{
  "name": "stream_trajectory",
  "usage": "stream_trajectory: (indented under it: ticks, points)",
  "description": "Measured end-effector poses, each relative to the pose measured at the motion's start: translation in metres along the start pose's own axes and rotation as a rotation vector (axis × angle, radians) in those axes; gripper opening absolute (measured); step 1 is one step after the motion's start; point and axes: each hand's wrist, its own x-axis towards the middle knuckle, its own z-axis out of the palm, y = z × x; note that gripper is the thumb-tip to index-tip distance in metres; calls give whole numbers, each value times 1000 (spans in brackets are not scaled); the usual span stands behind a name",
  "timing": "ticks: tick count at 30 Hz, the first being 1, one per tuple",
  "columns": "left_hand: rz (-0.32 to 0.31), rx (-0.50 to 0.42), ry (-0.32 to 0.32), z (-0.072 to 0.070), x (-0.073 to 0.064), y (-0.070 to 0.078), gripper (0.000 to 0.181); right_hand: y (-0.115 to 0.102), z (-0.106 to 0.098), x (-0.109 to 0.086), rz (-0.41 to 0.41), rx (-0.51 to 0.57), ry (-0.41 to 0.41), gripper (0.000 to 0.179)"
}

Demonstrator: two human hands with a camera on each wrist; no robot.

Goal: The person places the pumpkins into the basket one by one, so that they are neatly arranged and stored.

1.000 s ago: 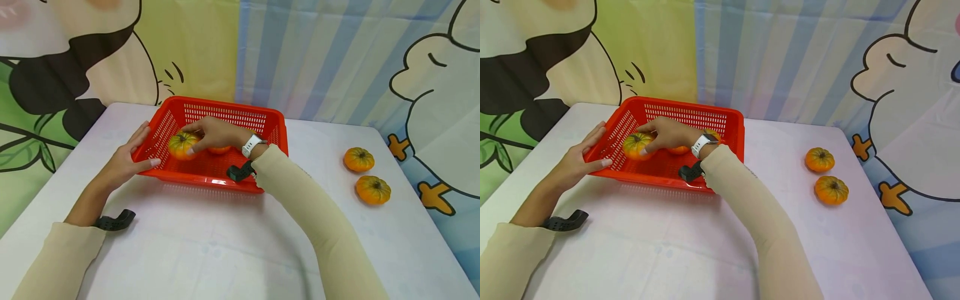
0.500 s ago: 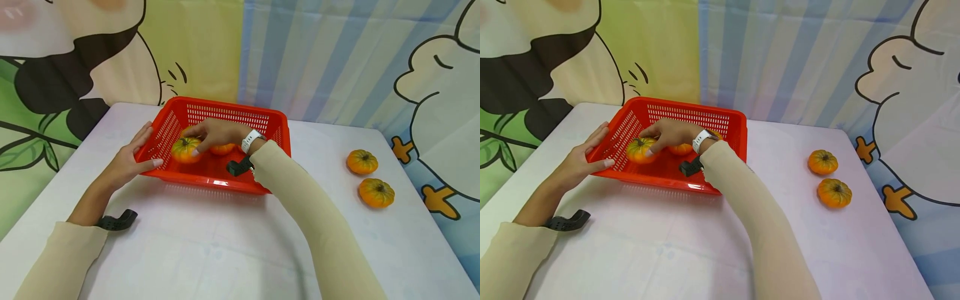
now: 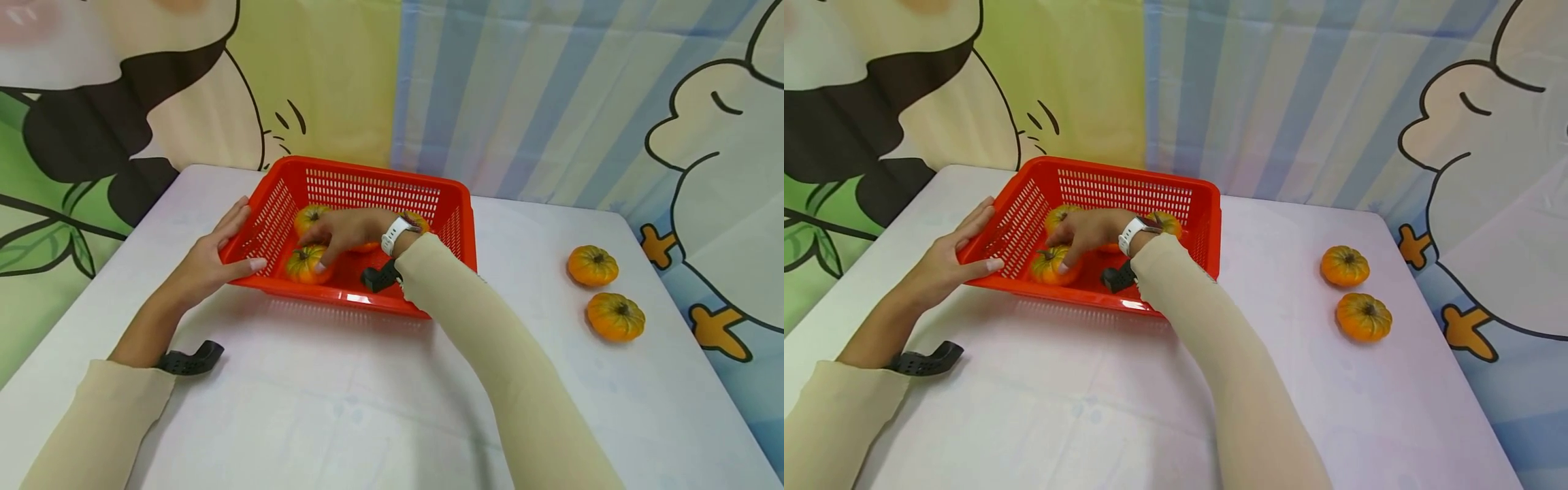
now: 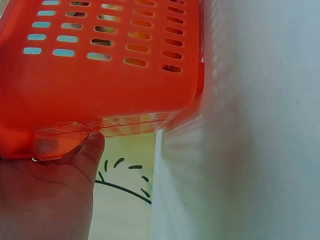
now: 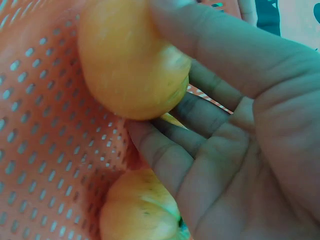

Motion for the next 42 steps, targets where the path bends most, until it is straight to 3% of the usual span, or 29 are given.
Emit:
stream_trajectory:
  ticks: [5, 10, 17, 22, 27, 33, 42]
  points:
    - [-6, -2, 4, 0, 0, -1, 94, 3, 3, 0, 8, -29, -31, 67]
    - [-15, 4, -3, 0, 2, -1, 94, 9, 3, -3, -2, 36, -24, 61]
    - [-22, 6, -3, -1, 3, -2, 94, 11, 4, -8, 45, 17, 61, 59]
    - [-24, 4, -6, -1, 3, -1, 94, 10, 7, -7, 35, -58, 145, 64]
    - [-6, 11, -9, -1, 3, 1, 93, 11, 8, -8, 11, -81, 178, 61]
    - [0, 12, -10, -1, 3, 2, 91, 12, 8, -11, -15, -3, 155, 53]
    - [-15, 13, -10, -2, 1, 1, 92, 14, 9, -10, -20, 32, 114, 48]
